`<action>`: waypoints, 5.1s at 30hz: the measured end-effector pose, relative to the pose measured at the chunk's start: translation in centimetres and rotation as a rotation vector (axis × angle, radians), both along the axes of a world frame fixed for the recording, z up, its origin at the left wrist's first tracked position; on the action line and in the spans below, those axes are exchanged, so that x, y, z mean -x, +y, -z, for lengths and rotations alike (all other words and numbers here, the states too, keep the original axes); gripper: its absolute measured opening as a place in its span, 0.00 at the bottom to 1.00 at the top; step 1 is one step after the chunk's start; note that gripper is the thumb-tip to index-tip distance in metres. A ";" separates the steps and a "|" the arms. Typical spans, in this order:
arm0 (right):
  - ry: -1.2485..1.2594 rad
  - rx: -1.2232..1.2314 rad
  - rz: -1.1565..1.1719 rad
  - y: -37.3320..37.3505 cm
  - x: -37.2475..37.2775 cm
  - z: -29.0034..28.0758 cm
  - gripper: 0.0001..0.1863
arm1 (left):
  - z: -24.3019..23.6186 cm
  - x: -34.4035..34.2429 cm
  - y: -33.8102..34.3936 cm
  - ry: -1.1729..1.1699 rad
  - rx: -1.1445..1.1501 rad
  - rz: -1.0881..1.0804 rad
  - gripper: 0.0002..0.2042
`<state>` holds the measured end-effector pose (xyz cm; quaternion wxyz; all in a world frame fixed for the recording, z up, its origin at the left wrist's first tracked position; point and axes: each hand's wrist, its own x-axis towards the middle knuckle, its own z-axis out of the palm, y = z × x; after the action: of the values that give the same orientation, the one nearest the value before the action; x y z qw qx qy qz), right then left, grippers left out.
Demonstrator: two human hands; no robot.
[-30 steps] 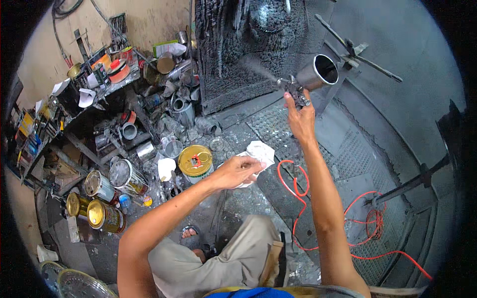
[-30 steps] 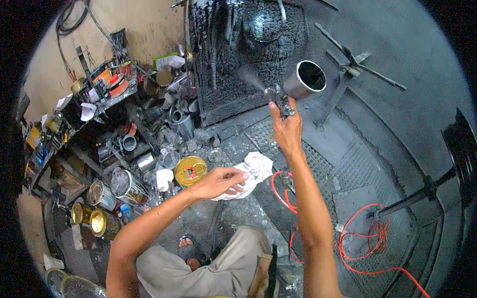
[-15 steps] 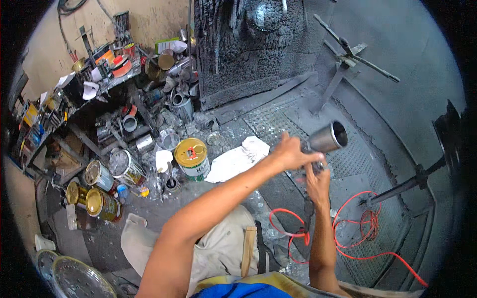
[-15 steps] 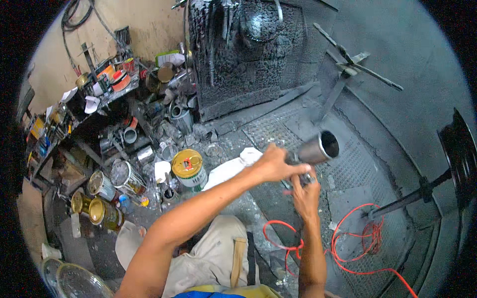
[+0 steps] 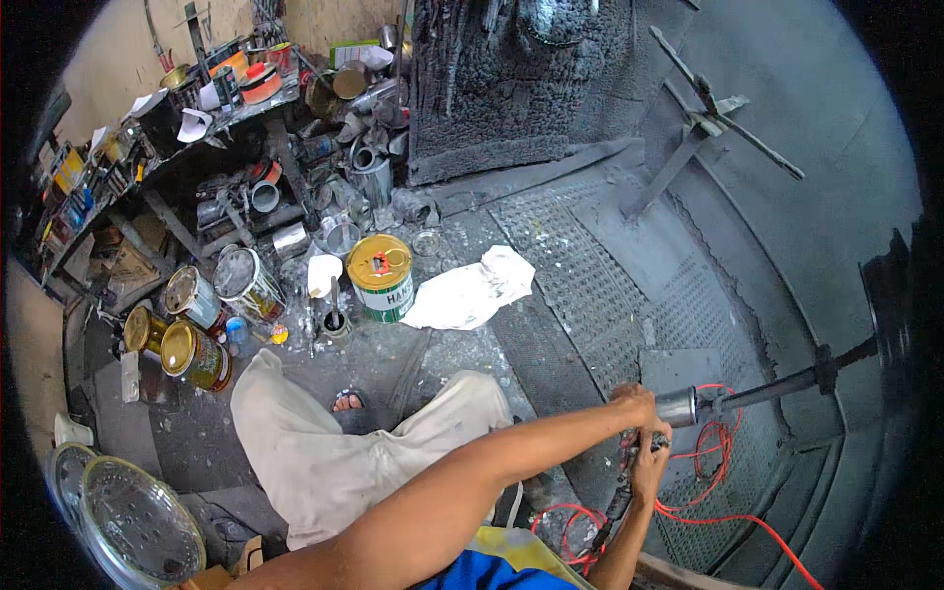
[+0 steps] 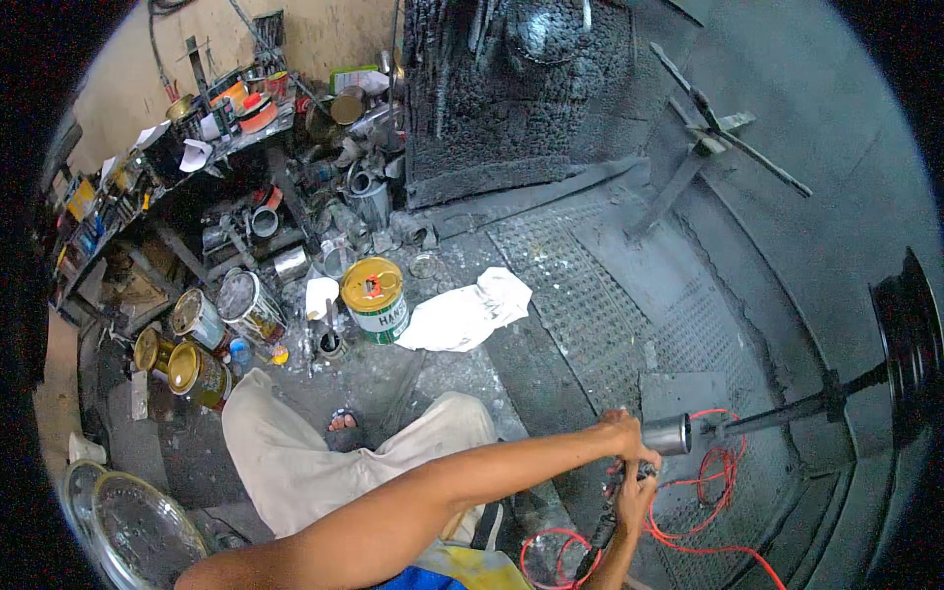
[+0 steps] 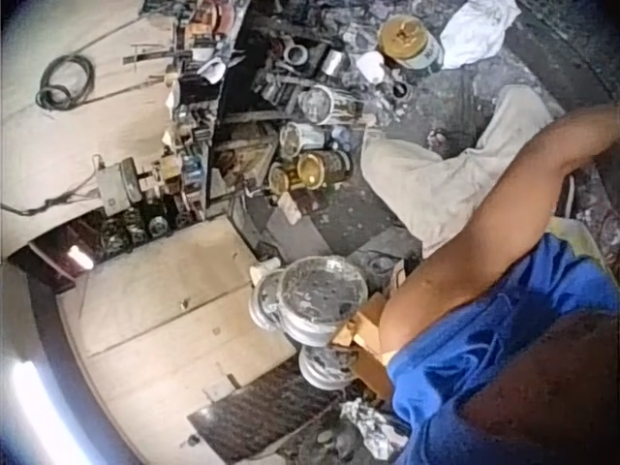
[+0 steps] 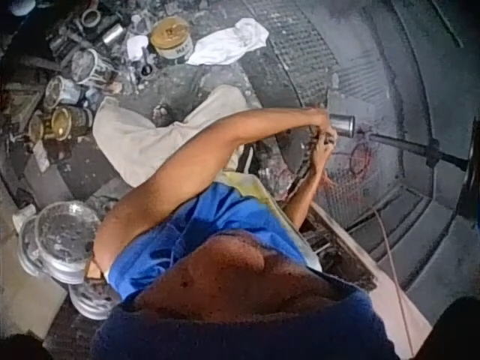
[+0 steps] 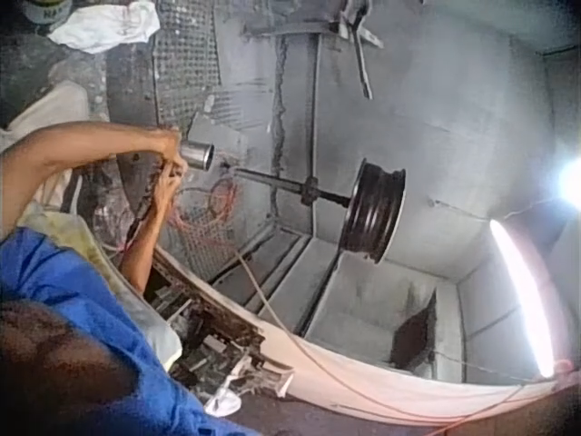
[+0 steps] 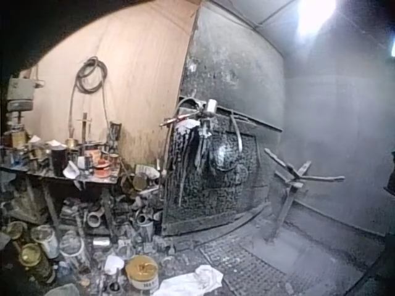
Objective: Preparing and mixing paint into a spray gun for painting a car wheel rim.
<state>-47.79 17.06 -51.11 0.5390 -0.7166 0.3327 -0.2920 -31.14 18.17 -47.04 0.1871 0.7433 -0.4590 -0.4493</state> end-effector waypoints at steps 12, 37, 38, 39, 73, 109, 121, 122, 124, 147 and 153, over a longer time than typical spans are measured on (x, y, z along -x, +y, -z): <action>0.093 -0.100 0.056 0.1 2.5 3.1 0.22 | 3.0 2.1 -1.1 -0.110 -0.003 -0.006 0.62; -0.019 -0.240 0.072 -0.5 2.2 3.6 0.18 | 2.4 1.5 -1.6 -0.163 -0.123 0.117 0.68; 0.027 -0.248 0.054 -0.8 2.4 3.7 0.17 | 2.1 1.6 -1.5 -0.166 -0.112 0.109 0.69; 0.073 -0.256 0.034 -1.0 2.6 3.8 0.15 | 2.0 1.7 -1.4 -0.176 -0.113 0.111 0.69; 0.237 0.165 0.240 2.2 -9.8 3.6 0.19 | 15.4 1.6 11.6 0.986 0.308 -0.366 0.13; 0.388 0.252 0.390 4.5 -18.1 6.3 0.24 | 10.9 -7.8 9.9 0.786 0.388 -0.601 0.49; 0.227 0.158 0.300 4.9 -19.7 8.5 0.25 | 10.2 -9.8 8.7 0.611 0.496 -0.641 0.51; 0.232 0.175 0.282 4.9 -19.7 8.3 0.25 | 9.6 -10.1 8.5 0.624 0.533 -0.631 0.50; 0.237 0.207 0.243 4.8 -20.0 8.0 0.24 | 9.3 -10.5 8.1 0.634 0.569 -0.623 0.50; 0.336 -0.021 -0.268 1.0 -25.1 16.5 0.18 | 11.2 -18.5 11.0 0.778 0.663 -1.055 0.32; 0.111 -0.132 -0.525 3.0 -36.4 24.1 0.21 | 9.7 -21.9 14.2 0.902 0.839 -1.311 0.43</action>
<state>-11.36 20.01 -75.22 0.6226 -0.7566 0.1830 -0.0806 -9.25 32.40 -56.71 0.8244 0.4795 0.0479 -0.2970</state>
